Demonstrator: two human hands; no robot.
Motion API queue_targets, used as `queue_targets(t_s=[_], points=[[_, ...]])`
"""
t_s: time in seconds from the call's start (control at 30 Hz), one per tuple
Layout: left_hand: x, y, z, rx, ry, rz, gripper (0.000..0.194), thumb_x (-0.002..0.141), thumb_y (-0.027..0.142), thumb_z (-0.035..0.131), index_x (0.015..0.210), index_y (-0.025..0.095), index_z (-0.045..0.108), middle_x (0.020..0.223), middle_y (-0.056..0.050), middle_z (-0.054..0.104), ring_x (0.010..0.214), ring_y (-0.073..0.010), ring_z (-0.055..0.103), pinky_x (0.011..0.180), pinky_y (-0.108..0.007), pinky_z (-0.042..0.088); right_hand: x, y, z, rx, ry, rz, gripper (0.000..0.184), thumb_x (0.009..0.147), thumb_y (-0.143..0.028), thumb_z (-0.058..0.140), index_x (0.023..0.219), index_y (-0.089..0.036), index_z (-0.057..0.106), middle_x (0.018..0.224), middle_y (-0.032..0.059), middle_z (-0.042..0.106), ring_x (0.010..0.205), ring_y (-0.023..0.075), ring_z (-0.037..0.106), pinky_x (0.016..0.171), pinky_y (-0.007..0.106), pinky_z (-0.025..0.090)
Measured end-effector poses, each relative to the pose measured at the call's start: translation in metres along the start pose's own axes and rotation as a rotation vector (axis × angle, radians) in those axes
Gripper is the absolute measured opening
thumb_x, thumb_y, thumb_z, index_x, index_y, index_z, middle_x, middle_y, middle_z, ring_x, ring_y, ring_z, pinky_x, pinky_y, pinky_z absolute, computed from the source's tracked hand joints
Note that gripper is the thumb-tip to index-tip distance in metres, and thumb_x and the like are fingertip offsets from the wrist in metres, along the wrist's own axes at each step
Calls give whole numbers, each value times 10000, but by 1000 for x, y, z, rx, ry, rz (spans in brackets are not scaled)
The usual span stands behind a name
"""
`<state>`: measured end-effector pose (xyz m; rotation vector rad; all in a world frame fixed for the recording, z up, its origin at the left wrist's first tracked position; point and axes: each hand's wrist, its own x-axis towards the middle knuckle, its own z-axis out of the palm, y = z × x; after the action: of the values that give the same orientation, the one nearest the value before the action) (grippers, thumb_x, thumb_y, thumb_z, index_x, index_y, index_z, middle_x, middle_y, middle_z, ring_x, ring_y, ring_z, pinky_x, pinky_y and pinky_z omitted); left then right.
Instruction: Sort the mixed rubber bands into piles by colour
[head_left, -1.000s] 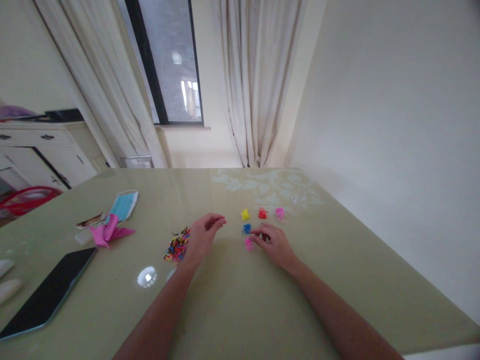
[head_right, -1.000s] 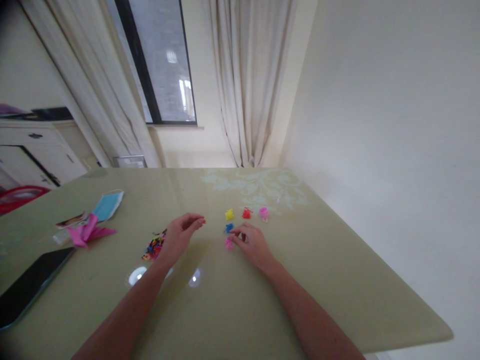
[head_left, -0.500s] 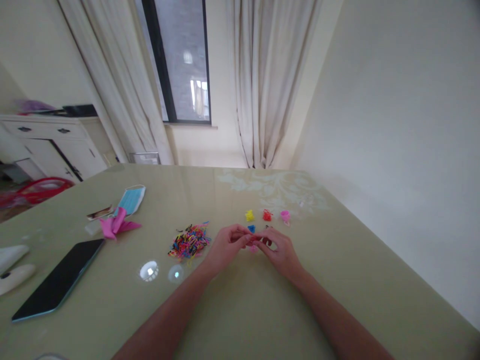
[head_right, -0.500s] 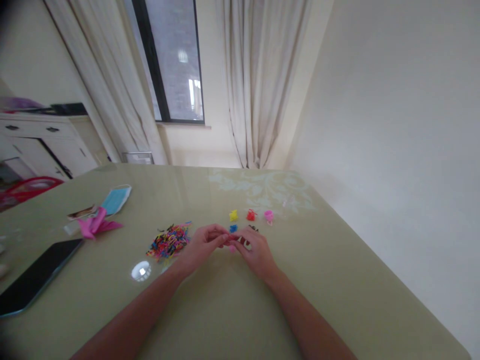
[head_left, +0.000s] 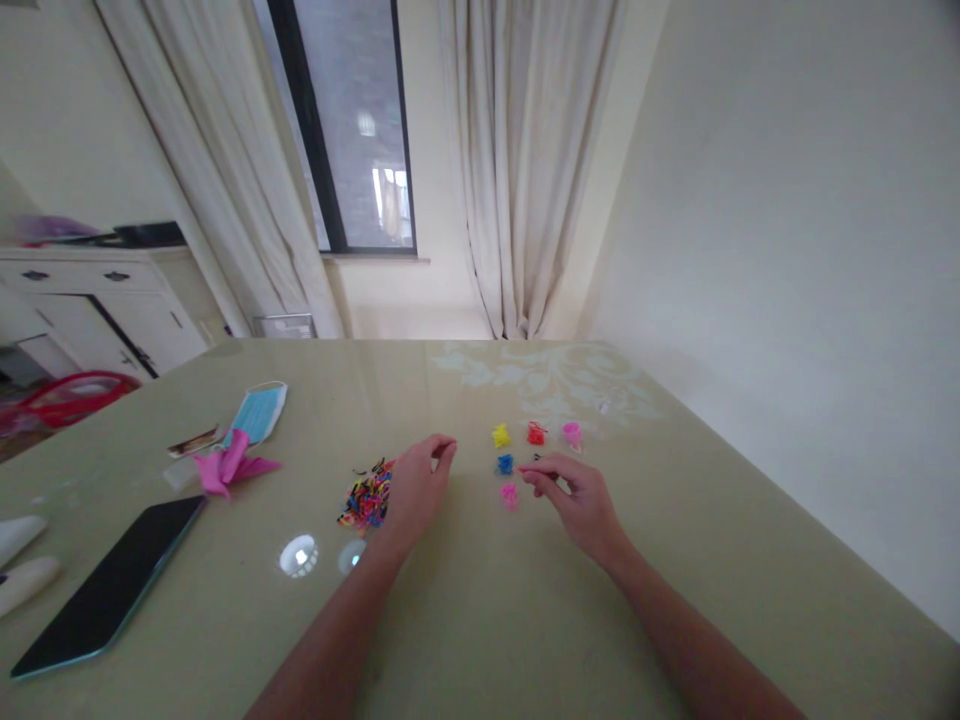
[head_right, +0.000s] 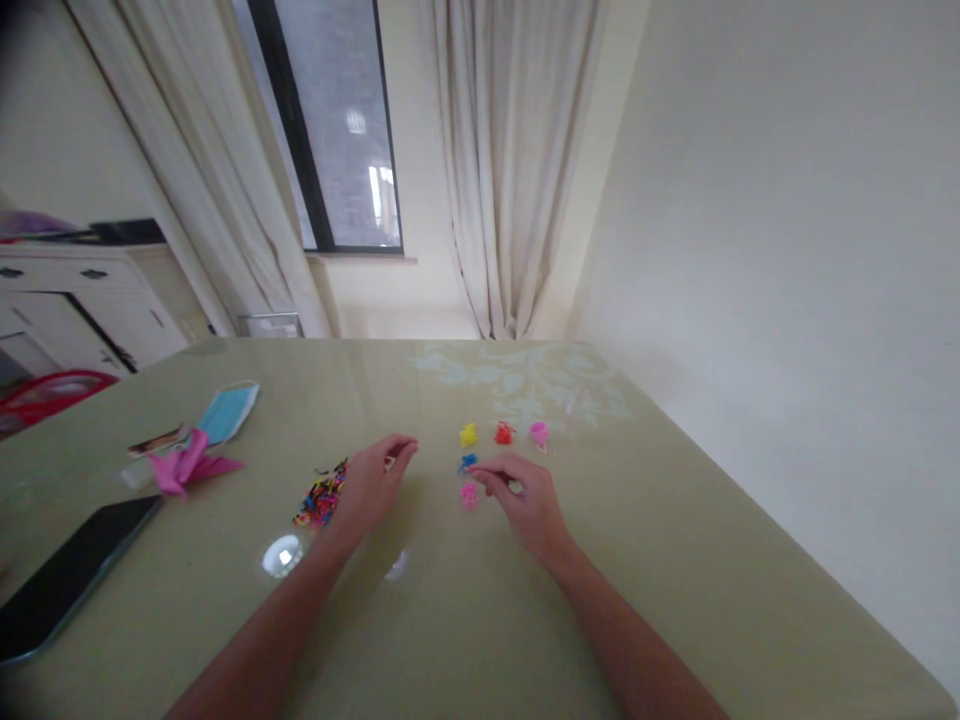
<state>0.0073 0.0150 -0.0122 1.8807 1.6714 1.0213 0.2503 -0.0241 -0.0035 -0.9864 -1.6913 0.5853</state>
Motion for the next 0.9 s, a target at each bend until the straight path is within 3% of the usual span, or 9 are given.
queue_targets(t_s=[0.1, 0.23, 0.37, 0.5, 0.63, 0.9], points=[[1, -11, -13, 494, 46, -11, 328, 996, 316, 504, 1206, 178, 714, 1292, -143, 711, 1216, -335, 610, 1041, -476, 433, 7, -3, -6, 79, 84, 4, 153, 897, -386, 763, 910, -250, 833, 749, 36, 784, 667, 179, 717, 652, 298, 585], [-2, -18, -17, 719, -64, -81, 335, 1000, 363, 494, 1196, 198, 709, 1325, -159, 671, 1217, -349, 601, 1014, -484, 424, 37, -28, -19, 13, 92, -80, 151, 871, -386, 792, 875, -242, 836, 804, 56, 807, 721, 195, 735, 697, 328, 602], [1, -17, -17, 717, -103, -79, 299, 1010, 318, 470, 1126, 216, 726, 1230, -131, 698, 1169, -299, 630, 983, -425, 424, 76, -77, -29, -89, 33, -217, 176, 867, -394, 800, 911, -227, 830, 843, 49, 814, 733, 178, 741, 695, 297, 606], [3, -16, -19, 689, -115, -80, 283, 1015, 242, 454, 1060, 219, 732, 1135, -101, 726, 1103, -260, 658, 940, -375, 432, 93, -110, -29, -130, 7, -368, 146, 888, -335, 794, 1001, -246, 817, 898, 17, 822, 729, 151, 743, 730, 274, 611], [4, -18, -18, 680, -112, -84, 264, 1011, 233, 470, 1056, 215, 730, 1112, -99, 731, 1066, -259, 676, 917, -368, 451, 91, -109, -26, -173, -42, -448, 96, 922, -251, 760, 1003, -262, 809, 923, -3, 816, 790, 149, 750, 749, 266, 597], [8, -34, -11, 542, -70, -43, 325, 984, 128, 436, 1089, 207, 733, 1148, -93, 718, 1085, -239, 681, 964, -339, 481, 82, -111, -46, -245, -70, -433, 98, 961, -287, 711, 983, -282, 806, 915, 2, 810, 831, 180, 757, 758, 289, 605]])
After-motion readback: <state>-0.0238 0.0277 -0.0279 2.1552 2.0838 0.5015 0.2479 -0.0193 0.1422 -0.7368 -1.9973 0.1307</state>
